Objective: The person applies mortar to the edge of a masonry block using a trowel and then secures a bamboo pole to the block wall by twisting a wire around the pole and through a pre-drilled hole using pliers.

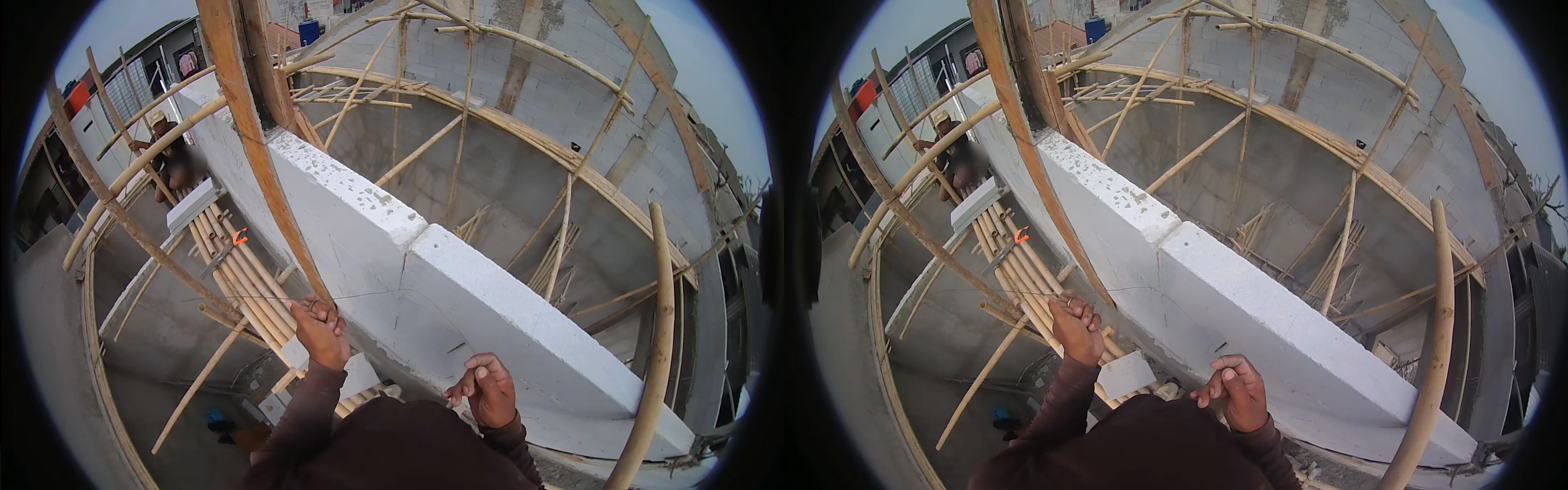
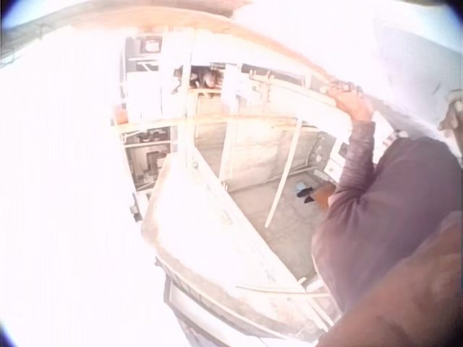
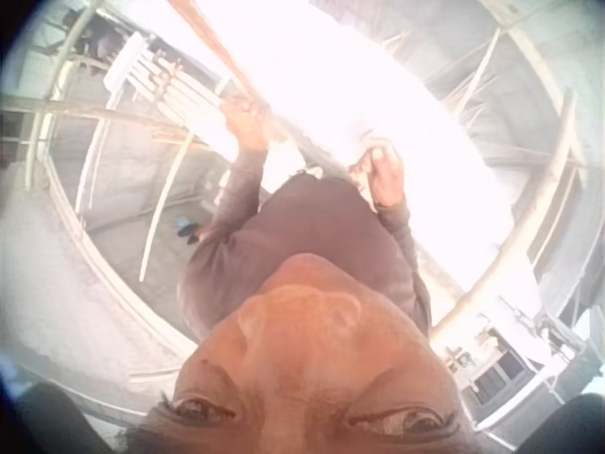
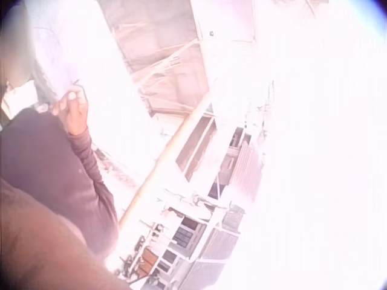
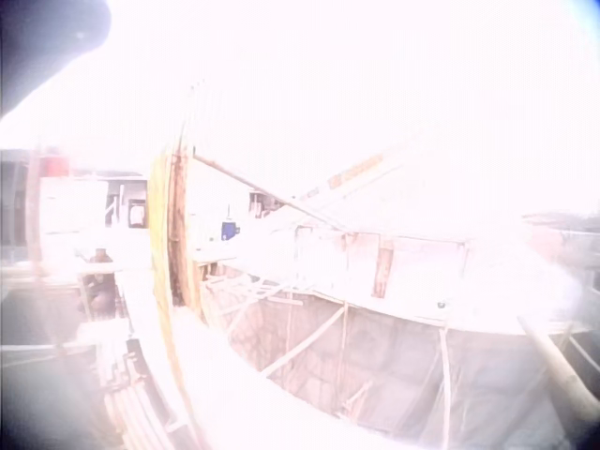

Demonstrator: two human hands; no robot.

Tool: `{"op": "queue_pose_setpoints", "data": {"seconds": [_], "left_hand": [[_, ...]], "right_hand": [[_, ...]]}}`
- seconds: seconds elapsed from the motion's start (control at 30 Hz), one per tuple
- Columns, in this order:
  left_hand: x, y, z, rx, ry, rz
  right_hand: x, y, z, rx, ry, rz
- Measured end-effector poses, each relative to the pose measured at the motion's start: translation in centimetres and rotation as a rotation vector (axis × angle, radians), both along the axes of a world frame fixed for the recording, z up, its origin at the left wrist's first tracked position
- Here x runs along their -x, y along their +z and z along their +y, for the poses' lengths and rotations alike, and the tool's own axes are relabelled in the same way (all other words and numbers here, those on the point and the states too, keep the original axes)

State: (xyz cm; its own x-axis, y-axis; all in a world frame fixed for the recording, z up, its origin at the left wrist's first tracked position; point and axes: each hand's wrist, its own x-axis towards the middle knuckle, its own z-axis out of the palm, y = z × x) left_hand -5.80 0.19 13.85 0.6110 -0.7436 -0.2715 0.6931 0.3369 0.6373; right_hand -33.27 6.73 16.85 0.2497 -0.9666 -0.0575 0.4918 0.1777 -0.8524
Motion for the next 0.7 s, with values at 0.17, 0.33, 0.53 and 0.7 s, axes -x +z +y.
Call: {"op": "queue_pose_setpoints", "data": {"seconds": [0.17,0.33,0.53,0.7], "left_hand": [[-1.0,2.1,-1.2,0.074,0.009,-0.188],[2.1,6.6,-2.1,0.252,-0.217,-0.447],[7.3,11.9,-7.0,0.521,-0.287,-0.326],[6.9,11.9,-8.0,0.555,-0.297,-0.28]], "right_hand": [[1.5,0.6,0.7,-0.014,-0.183,-0.124],[1.7,1.6,1.1,-0.001,-0.309,-0.1],[-0.1,1.2,1.1,-0.102,-0.239,0.058],[-1.7,0.6,1.1,-0.184,-0.229,0.037]]}}
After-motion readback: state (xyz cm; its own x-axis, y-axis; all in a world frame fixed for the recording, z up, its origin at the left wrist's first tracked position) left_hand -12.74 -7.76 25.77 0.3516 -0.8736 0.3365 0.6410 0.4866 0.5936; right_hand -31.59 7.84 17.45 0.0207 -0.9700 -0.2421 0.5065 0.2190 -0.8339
